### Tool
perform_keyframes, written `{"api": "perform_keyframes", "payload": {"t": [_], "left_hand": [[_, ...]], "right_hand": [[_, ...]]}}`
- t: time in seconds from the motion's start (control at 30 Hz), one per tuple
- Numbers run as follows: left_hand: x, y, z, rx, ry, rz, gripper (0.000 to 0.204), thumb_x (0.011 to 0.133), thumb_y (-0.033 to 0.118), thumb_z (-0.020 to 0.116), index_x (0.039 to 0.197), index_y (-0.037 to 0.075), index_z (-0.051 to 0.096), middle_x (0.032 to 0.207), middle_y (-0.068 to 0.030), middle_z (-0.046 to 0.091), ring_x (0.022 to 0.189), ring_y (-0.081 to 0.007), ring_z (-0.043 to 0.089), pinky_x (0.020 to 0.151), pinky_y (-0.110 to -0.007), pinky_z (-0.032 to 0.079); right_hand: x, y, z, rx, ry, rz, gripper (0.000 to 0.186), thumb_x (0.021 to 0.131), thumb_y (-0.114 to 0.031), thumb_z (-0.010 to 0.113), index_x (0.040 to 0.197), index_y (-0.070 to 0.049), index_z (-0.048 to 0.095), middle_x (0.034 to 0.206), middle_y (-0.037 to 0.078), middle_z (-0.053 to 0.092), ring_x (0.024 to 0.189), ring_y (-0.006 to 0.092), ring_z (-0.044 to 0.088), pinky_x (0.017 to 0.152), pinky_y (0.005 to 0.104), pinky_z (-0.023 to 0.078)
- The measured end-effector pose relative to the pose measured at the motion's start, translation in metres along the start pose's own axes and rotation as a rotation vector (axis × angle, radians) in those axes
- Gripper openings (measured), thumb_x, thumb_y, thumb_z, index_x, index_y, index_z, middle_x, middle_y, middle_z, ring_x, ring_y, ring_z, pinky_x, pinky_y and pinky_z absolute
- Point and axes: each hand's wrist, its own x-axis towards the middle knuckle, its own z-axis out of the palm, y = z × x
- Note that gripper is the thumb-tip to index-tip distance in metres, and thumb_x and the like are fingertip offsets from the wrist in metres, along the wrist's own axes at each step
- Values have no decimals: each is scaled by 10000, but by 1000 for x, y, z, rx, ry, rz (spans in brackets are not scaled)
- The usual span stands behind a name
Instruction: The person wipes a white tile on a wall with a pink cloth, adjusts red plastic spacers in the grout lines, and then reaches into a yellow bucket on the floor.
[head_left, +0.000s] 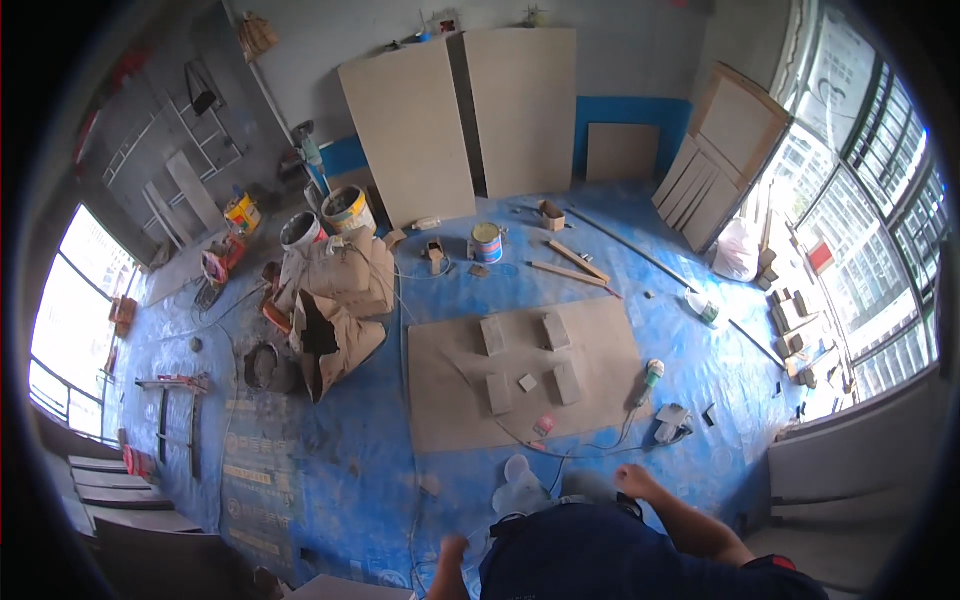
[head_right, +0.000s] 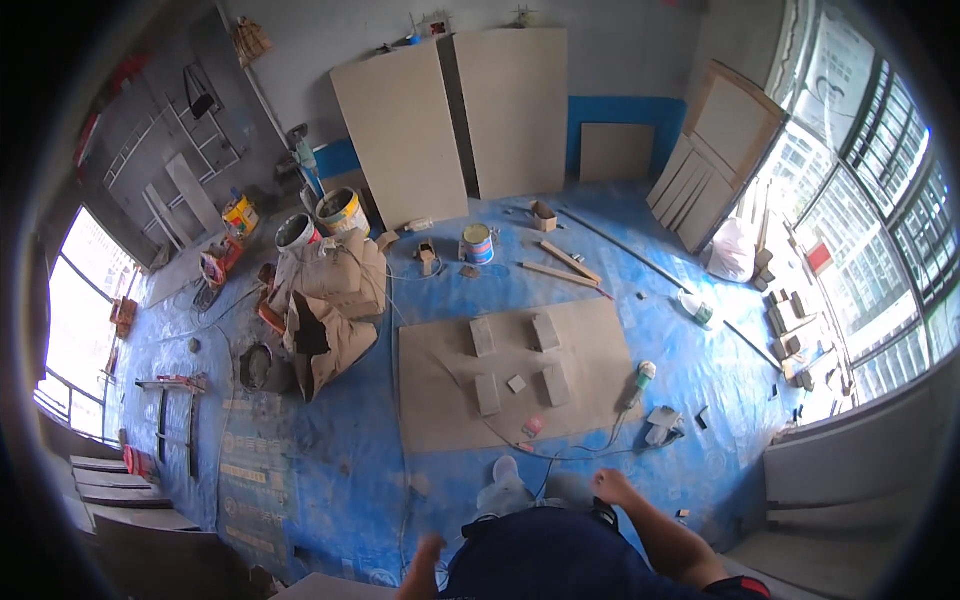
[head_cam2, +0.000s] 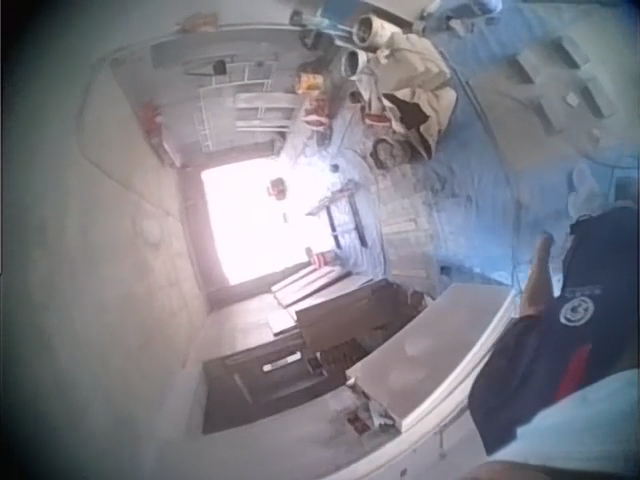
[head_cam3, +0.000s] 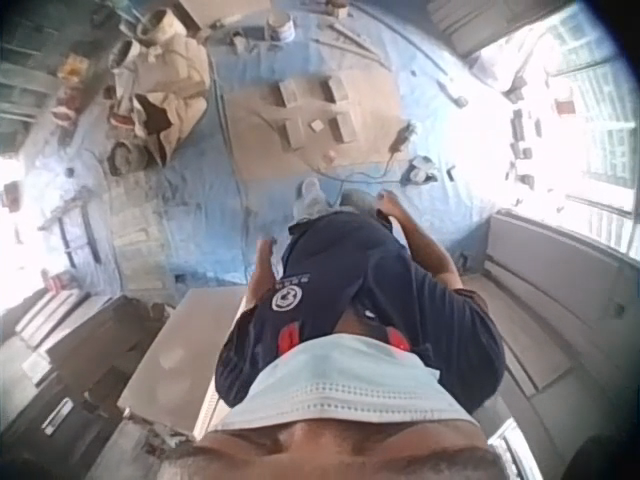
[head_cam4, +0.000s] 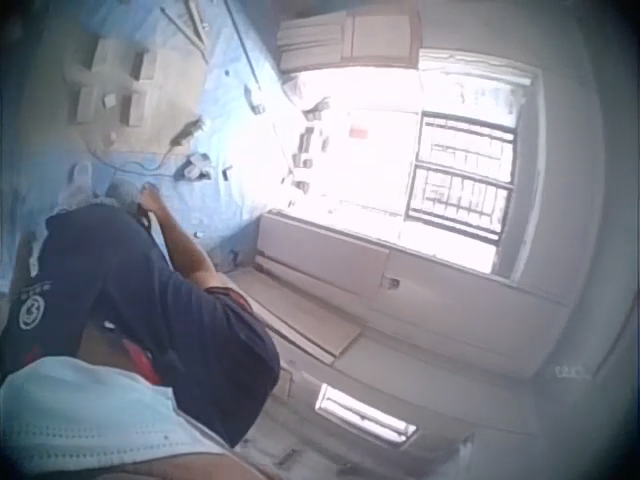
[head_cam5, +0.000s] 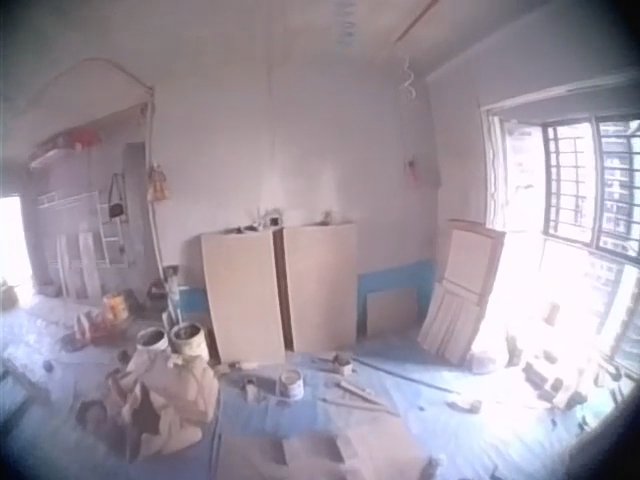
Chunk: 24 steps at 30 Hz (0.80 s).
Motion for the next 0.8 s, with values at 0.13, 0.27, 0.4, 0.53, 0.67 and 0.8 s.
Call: {"api": "perform_keyframes", "payload": {"t": [0.13,0.27,0.4,0.53,0.67,0.8], "left_hand": [[64,-93,-192,50,472,-147,219,863,179,556,961,74,721,1025,-129,699,976,-290,672,779,-424,549],[98,-128,-406,30,578,-181,230,802,117,649,1016,37,679,1042,-111,687,966,-243,667,738,-341,549],[153,-150,-497,-1243,1215,-112,231,811,117,621,1009,23,694,987,-143,710,867,-268,696,660,-344,536],[198,-96,-580,-1055,841,-149,159,763,140,649,883,66,723,807,-101,711,770,-249,702,688,-377,544],[229,-13,-535,-281,612,48,163,715,166,684,830,59,726,769,-112,694,752,-257,697,664,-419,556],[198,61,-617,-1582,290,-425,384,689,57,710,1070,12,723,829,-146,715,735,-243,681,678,-358,542]], "right_hand": [[36,25,-35,568,235,377,340,837,-340,646,899,-13,713,846,170,701,791,289,667,727,410,524],[101,59,-110,946,202,608,288,882,-279,589,915,-5,674,745,85,646,681,192,638,588,332,491],[208,139,-136,389,-248,384,222,856,-254,599,897,-43,652,782,85,653,679,215,643,566,362,500],[310,230,-174,-539,-195,-178,172,759,-266,680,923,-212,681,970,34,698,951,262,666,780,406,549],[415,272,-313,-217,-322,7,239,681,-177,757,896,-131,665,836,99,697,806,238,695,706,391,549],[538,208,-482,397,73,563,126,808,-206,663,843,-85,664,804,81,700,679,204,678,649,382,538]]}}
